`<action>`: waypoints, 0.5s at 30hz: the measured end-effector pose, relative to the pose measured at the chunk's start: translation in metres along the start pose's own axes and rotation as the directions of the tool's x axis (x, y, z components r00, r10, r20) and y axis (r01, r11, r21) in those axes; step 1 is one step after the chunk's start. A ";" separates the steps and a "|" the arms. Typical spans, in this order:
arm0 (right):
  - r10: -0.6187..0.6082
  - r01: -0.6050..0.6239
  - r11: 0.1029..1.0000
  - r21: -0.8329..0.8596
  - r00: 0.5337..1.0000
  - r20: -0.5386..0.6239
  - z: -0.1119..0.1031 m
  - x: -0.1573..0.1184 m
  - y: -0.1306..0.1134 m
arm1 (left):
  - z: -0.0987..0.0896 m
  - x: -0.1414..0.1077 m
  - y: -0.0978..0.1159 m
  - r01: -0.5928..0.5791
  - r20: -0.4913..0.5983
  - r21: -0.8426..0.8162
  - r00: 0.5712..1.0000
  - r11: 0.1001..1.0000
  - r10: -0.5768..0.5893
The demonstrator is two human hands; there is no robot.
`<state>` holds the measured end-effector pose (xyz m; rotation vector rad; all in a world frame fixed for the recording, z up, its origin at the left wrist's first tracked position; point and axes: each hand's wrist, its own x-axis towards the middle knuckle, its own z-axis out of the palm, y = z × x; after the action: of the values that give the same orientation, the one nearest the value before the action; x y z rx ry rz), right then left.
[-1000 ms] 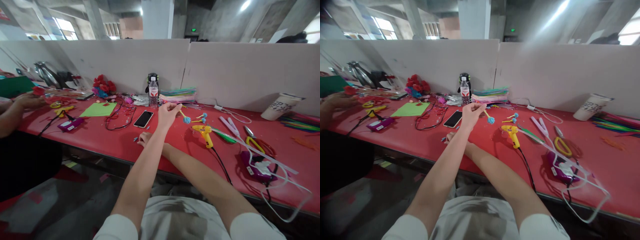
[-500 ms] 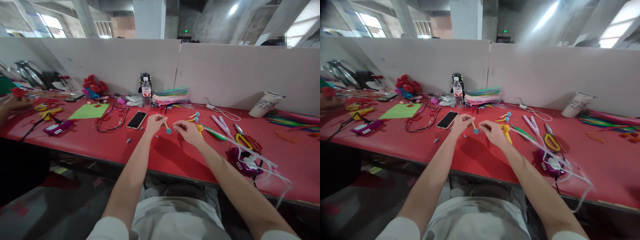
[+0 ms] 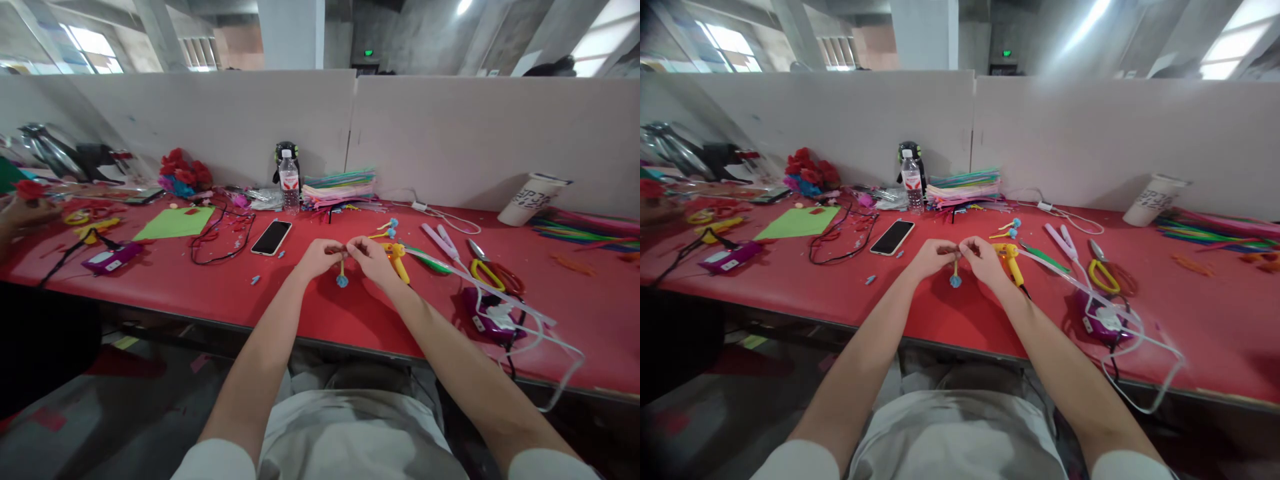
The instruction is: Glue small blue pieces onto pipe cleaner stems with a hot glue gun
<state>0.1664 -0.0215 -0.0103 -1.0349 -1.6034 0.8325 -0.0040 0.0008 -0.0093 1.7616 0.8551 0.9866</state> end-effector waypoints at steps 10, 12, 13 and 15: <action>0.022 -0.022 1.000 -0.019 1.000 -0.020 0.000 0.000 0.010 | -0.001 -0.002 0.004 -0.039 -0.033 0.061 0.999 0.997 0.041; -0.002 0.001 0.999 -0.038 1.000 -0.026 -0.001 -0.001 0.010 | -0.001 -0.002 0.004 -0.037 -0.024 0.043 0.999 0.998 0.038; -0.012 0.011 0.999 -0.048 0.999 -0.030 -0.001 -0.001 0.009 | -0.001 -0.002 0.004 -0.035 -0.019 0.035 0.999 0.999 0.036; -0.029 0.027 0.997 -0.068 0.999 -0.030 -0.002 -0.001 0.008 | -0.001 -0.003 0.005 -0.038 -0.017 0.040 0.999 0.998 0.039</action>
<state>0.1699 -0.0196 -0.0175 -1.0660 -1.6254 0.7440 -0.0056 -0.0028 -0.0053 1.8116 0.8598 1.0182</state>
